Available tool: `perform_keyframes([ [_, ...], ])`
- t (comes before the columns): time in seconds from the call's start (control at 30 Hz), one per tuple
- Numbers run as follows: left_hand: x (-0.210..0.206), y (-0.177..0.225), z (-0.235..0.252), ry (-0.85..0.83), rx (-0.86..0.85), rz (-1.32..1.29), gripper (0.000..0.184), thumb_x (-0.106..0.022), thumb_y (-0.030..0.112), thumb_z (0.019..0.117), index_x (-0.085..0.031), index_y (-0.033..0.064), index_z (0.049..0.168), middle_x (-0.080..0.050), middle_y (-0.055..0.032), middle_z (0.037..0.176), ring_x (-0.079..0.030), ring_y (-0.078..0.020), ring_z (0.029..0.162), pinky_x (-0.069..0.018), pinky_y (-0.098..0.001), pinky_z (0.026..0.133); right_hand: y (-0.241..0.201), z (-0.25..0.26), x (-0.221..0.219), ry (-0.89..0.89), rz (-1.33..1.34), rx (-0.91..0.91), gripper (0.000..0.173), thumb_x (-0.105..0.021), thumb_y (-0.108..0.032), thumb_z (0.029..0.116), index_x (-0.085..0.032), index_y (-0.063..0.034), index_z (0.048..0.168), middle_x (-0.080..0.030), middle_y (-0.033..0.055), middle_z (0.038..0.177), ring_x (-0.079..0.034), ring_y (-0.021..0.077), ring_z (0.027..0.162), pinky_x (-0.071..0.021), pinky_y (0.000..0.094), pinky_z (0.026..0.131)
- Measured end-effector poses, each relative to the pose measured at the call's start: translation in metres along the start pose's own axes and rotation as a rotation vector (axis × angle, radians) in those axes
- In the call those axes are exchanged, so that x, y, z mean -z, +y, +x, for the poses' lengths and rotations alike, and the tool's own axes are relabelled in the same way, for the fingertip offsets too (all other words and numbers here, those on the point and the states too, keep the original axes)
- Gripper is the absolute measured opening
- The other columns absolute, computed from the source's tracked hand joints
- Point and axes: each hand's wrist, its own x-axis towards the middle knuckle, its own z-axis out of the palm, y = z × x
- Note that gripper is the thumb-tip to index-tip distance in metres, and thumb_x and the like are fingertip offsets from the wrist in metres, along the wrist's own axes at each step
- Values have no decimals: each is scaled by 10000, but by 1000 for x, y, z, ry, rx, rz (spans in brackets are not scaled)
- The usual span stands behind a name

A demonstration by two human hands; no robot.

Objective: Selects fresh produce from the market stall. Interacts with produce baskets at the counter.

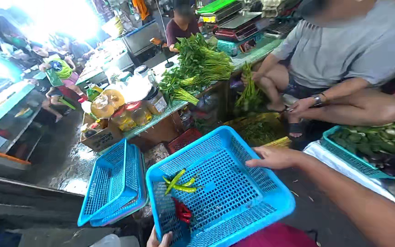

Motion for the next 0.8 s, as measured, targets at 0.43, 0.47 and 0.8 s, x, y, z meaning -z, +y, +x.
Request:
perform_keyframes([
  [0.43, -67, 132, 231, -325, -36, -111, 551, -251, 410, 1124, -584, 20, 1326, -727, -101, 1028, -713, -158, 899, -602, -375, 809, 11, 29, 90, 495, 171, -92, 235, -575, -168, 1031, -642, 35, 1129, -685, 122, 882, -677, 167, 776, -571, 382, 750],
  [0.47, -73, 142, 249, -305, -24, -145, 614, -196, 460, 1119, -593, 37, 1323, -731, -102, 1034, -715, -169, 896, -603, -378, 790, 3, 35, 100, 523, 189, -99, 238, -571, -161, 1037, -633, 44, 1141, -673, 133, 890, -664, 178, 783, -558, 395, 753],
  [0.8, -118, 149, 410, -360, -213, 425, 414, -543, 204, 1066, -548, -25, 1411, -601, -244, 1385, -589, -344, 1296, -432, -494, 1128, -66, 106, 161, 770, 196, -94, 267, -532, -174, 1060, -588, 39, 1211, -630, 129, 924, -625, 141, 768, -537, 349, 711],
])
